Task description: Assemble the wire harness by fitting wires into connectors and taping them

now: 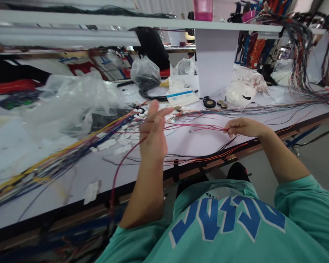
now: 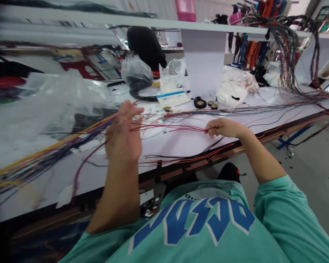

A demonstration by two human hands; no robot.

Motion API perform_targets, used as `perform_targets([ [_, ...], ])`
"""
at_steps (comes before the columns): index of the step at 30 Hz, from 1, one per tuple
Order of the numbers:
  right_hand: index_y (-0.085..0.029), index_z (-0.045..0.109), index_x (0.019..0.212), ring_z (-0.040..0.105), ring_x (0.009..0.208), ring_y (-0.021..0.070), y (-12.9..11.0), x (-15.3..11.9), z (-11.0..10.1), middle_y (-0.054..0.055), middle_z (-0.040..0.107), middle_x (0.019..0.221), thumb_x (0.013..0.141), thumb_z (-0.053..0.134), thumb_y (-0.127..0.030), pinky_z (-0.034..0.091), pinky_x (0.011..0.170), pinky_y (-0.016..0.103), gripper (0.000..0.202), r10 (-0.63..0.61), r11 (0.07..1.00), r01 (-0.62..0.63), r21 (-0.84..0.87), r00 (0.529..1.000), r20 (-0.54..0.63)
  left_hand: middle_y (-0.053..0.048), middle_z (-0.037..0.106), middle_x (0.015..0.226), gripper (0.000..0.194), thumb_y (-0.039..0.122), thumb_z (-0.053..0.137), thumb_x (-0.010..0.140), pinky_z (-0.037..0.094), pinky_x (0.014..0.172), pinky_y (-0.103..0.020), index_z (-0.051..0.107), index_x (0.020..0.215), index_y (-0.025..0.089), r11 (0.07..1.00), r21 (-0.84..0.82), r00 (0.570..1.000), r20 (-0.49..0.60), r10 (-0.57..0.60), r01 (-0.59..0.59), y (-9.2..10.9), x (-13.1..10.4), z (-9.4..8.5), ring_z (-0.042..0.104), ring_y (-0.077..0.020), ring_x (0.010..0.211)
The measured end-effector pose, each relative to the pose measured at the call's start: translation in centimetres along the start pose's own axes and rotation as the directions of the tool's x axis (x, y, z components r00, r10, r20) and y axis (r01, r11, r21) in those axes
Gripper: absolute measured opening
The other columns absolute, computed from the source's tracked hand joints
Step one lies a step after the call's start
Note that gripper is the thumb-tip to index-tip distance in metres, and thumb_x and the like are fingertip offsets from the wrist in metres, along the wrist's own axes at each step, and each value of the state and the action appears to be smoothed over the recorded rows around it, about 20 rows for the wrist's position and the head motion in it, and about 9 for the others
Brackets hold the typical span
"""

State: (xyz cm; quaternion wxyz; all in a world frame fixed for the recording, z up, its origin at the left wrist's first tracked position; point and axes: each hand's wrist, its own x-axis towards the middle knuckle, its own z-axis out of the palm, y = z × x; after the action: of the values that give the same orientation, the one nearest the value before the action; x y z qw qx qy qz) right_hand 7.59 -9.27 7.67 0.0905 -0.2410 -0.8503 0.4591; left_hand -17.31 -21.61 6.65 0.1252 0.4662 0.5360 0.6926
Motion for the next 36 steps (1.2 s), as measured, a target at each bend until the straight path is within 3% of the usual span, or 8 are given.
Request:
perform_targets([
  [3,-0.016,0.063,0.083,0.051,0.071,0.0121,0.2,1.1,-0.2,0.001,0.061,0.072,0.075,0.054,-0.029,0.038,0.068,0.026,0.018,-0.009,0.994,0.007,-0.105,1.0,-0.019,0.004,0.054,0.13,0.031,0.037,0.044,0.079,0.025,0.115,-0.04,0.062,0.102,0.027,0.992,0.102,0.991,-0.104,0.086,-0.075,-1.3,0.5,-1.4,0.02,-0.0191,0.14],
  [12,-0.016,0.067,0.09,0.054,0.075,0.0136,2.3,2.8,-0.7,0.002,0.066,0.077,0.074,0.055,-0.034,0.04,0.072,0.028,0.027,-0.007,0.995,0.009,-0.104,1.0,0.018,0.003,0.045,0.14,0.047,0.041,0.034,0.075,0.044,0.096,-0.035,0.052,0.116,0.029,0.979,0.075,0.88,-0.456,-0.134,0.188,-1.2,1.4,-6.7,0.046,-0.0181,0.125],
  [16,-0.016,0.066,0.093,0.051,0.067,0.0107,3.6,4.3,-0.7,0.003,0.067,0.079,0.073,0.057,-0.031,0.04,0.065,0.026,0.026,-0.001,1.0,0.002,-0.018,0.997,0.078,-0.001,0.068,0.106,0.041,0.053,0.034,0.079,0.052,0.079,-0.035,0.063,0.076,0.024,0.862,-0.2,0.825,-0.254,-0.505,0.466,-4.0,1.2,-7.8,0.06,-0.0235,0.105],
  [20,-0.015,0.063,0.09,0.045,0.059,0.0081,5.0,5.6,-0.9,0.001,0.066,0.072,0.072,0.061,-0.029,0.036,0.057,0.023,0.023,-0.027,0.988,0.005,0.157,0.99,0.139,-0.008,0.069,0.072,0.053,0.04,0.022,0.09,0.052,0.056,-0.026,0.059,0.06,0.018,0.573,-0.431,0.574,-0.143,-0.806,0.697,-6.8,0.7,-7.6,0.064,-0.0192,0.08],
  [22,-0.015,0.06,0.089,0.043,0.056,0.0069,6.1,6.1,-0.9,0.0,0.064,0.068,0.071,0.065,-0.029,0.033,0.053,0.022,0.023,-0.065,0.963,0.013,0.27,0.981,0.183,-0.009,0.066,0.067,0.058,0.033,0.015,0.093,0.05,0.05,-0.023,0.058,0.058,0.017,0.529,-0.451,0.514,-0.167,-0.841,0.719,-7.7,0.8,-7.2,0.063,-0.0162,0.069],
  [27,-0.015,0.054,0.085,0.037,0.045,0.0042,9.3,7.1,-0.3,-0.002,0.062,0.061,0.065,0.074,-0.037,0.024,0.046,0.021,0.036,-0.15,0.818,-0.002,0.575,0.965,0.217,-0.008,0.063,0.064,0.058,0.027,0.013,0.096,0.051,0.05,-0.02,0.057,0.061,0.016,0.528,-0.411,0.514,-0.155,-0.844,0.743,-8.9,2.0,-6.0,0.062,-0.0126,0.061],
  [32,-0.015,0.054,0.09,0.035,0.043,0.0026,10.4,7.3,-0.4,-0.001,0.065,0.068,0.064,0.076,-0.037,0.021,0.044,0.021,0.041,-0.147,0.707,-0.009,0.707,0.976,0.159,-0.008,0.06,0.059,0.06,0.033,0.011,0.097,0.051,0.047,-0.016,0.057,0.062,0.014,0.446,-0.423,0.415,-0.168,-0.894,0.789,-9.0,2.8,-4.9,0.06,-0.0105,0.053],
  [36,-0.014,0.054,0.095,0.036,0.043,0.0023,10.1,7.2,-1.0,0.0,0.066,0.071,0.066,0.076,-0.034,0.021,0.043,0.02,0.041,-0.179,0.665,-0.002,0.746,0.97,0.163,-0.011,0.065,0.068,0.056,0.039,0.021,0.096,0.055,0.057,-0.016,0.062,0.07,0.012,0.457,-0.388,0.455,-0.103,-0.885,0.801,-8.1,2.2,-4.9,0.065,-0.0127,0.065],
])
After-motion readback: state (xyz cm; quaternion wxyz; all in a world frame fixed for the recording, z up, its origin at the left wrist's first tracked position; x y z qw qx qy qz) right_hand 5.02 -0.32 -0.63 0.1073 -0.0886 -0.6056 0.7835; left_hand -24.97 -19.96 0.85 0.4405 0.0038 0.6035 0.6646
